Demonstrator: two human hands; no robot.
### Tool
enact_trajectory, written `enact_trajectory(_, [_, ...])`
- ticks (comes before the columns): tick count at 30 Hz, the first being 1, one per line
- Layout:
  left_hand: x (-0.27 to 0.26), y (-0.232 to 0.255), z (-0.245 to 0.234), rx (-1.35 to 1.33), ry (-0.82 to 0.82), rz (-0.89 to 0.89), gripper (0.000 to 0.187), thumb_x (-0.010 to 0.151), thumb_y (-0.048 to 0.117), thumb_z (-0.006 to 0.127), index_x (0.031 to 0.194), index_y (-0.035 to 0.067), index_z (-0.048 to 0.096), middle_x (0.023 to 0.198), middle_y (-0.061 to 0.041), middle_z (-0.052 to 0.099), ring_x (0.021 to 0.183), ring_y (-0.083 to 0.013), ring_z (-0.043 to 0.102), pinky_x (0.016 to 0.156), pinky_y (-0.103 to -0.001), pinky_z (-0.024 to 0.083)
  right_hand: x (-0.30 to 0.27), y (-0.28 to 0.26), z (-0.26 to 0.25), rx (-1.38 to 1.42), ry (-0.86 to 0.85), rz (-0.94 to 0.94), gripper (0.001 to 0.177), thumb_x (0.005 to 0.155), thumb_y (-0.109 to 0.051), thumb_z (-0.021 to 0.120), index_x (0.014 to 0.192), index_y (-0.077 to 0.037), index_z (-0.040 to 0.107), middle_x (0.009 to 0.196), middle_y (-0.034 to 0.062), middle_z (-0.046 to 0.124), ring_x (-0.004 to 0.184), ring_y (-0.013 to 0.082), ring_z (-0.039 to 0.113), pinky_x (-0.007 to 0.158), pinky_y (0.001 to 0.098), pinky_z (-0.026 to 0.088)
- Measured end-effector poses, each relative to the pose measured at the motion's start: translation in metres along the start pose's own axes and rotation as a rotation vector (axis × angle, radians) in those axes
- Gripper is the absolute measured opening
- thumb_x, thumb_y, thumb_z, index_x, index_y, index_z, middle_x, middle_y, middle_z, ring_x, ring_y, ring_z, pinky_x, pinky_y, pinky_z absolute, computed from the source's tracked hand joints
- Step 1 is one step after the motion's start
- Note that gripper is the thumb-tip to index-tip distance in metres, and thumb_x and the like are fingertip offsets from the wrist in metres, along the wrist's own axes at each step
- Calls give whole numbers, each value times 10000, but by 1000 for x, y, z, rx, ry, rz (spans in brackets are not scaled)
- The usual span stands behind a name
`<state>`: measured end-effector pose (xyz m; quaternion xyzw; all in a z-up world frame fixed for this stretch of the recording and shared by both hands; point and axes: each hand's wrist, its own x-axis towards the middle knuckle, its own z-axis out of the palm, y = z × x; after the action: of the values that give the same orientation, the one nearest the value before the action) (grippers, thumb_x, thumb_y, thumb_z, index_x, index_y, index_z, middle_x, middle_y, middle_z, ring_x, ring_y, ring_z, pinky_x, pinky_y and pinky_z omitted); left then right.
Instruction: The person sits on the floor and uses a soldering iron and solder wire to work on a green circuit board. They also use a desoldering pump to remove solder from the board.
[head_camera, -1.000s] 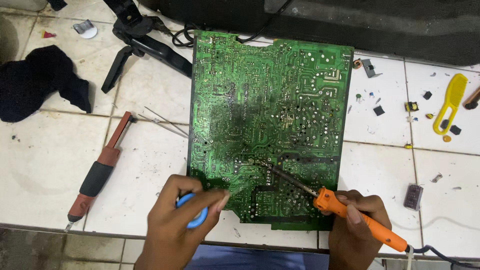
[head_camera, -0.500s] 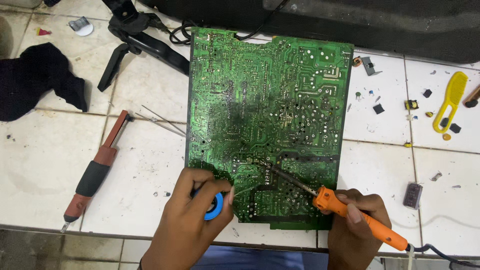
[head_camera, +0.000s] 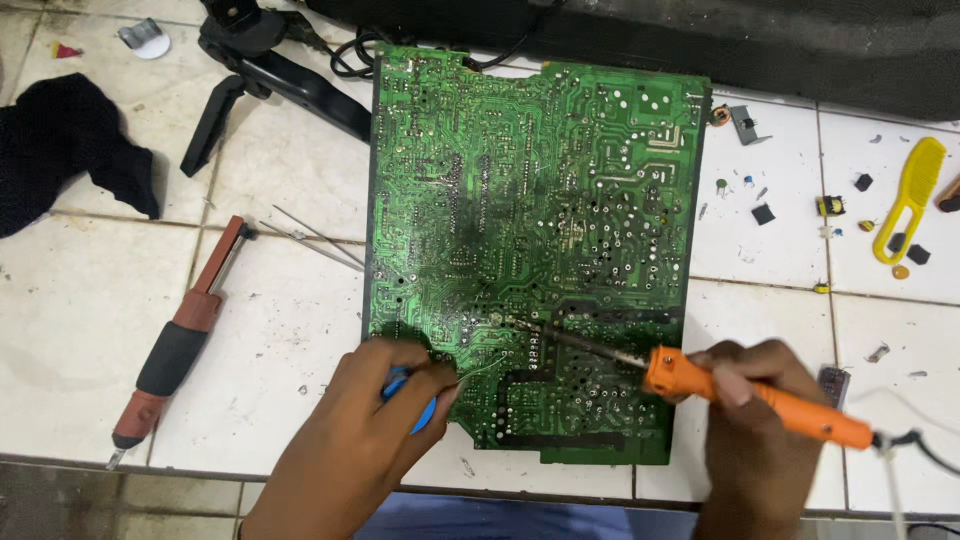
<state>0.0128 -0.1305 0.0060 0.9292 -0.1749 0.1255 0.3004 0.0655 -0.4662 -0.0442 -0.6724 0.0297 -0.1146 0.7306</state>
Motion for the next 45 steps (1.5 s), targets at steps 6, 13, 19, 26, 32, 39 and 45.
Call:
enact_trajectory(6, [6, 2, 3, -124, 93, -10, 194, 990, 84, 766, 1169, 26, 719, 1106, -123, 625, 983, -290, 637, 882, -400, 532, 43, -22, 7, 98, -323, 53, 123, 948, -147, 664, 931, -63, 575, 754, 190, 604, 630, 271, 626, 720, 376, 531])
enact_trajectory(13, [16, 6, 13, -83, 146, -9, 220, 1021, 88, 747, 1211, -16, 713, 1129, -149, 612, 974, -322, 626, 893, -433, 531, 53, -8, 0, 70, -276, 106, 164, 905, -180, 681, 846, -71, 574, 782, 151, 658, 541, 289, 597, 561, 357, 470])
enact_trajectory(19, [15, 5, 15, -77, 124, -38, 205, 1003, 103, 773, 1187, 23, 730, 1107, -123, 620, 958, -299, 628, 871, -416, 524, 53, -5, -3, 127, -297, 147, 190, 921, -168, 692, 839, -86, 541, 751, 217, 699, 521, 285, 605, 568, 386, 499])
enact_trajectory(26, [17, 6, 18, 18, 131, -11, 191, 998, 103, 797, 1171, 56, 730, 1079, -102, 619, 911, -290, 614, 798, -435, 501, 52, -6, -3, 127, -297, 152, 200, 925, -180, 697, 847, -93, 535, 754, 181, 654, 529, 266, 578, 564, 394, 512])
enact_trajectory(32, [18, 8, 13, 2, 131, -32, 169, 1008, 116, 775, 1162, 60, 736, 1065, -99, 609, 915, -277, 618, 838, -419, 517, 51, -5, -2, 110, -287, 149, 165, 924, -196, 701, 880, -84, 589, 763, 157, 667, 554, 336, 672, 532, 336, 476])
enact_trajectory(39, [19, 8, 13, 10, 140, -17, 130, 1006, 91, 772, 1124, 49, 737, 1050, -96, 616, 918, -273, 625, 874, -416, 528, 51, -7, -3, 141, -339, 135, 116, 974, -173, 686, 943, -85, 617, 774, 124, 651, 584, 239, 581, 659, 411, 552])
enact_trajectory(45, [20, 9, 11, -1, 105, -20, 170, 1014, 115, 764, 1164, 45, 722, 1066, -97, 609, 926, -283, 619, 845, -416, 511, 54, -1, -8, 93, -300, 158, 126, 948, -153, 677, 890, -88, 586, 758, 156, 672, 570, 306, 665, 555, 320, 481])
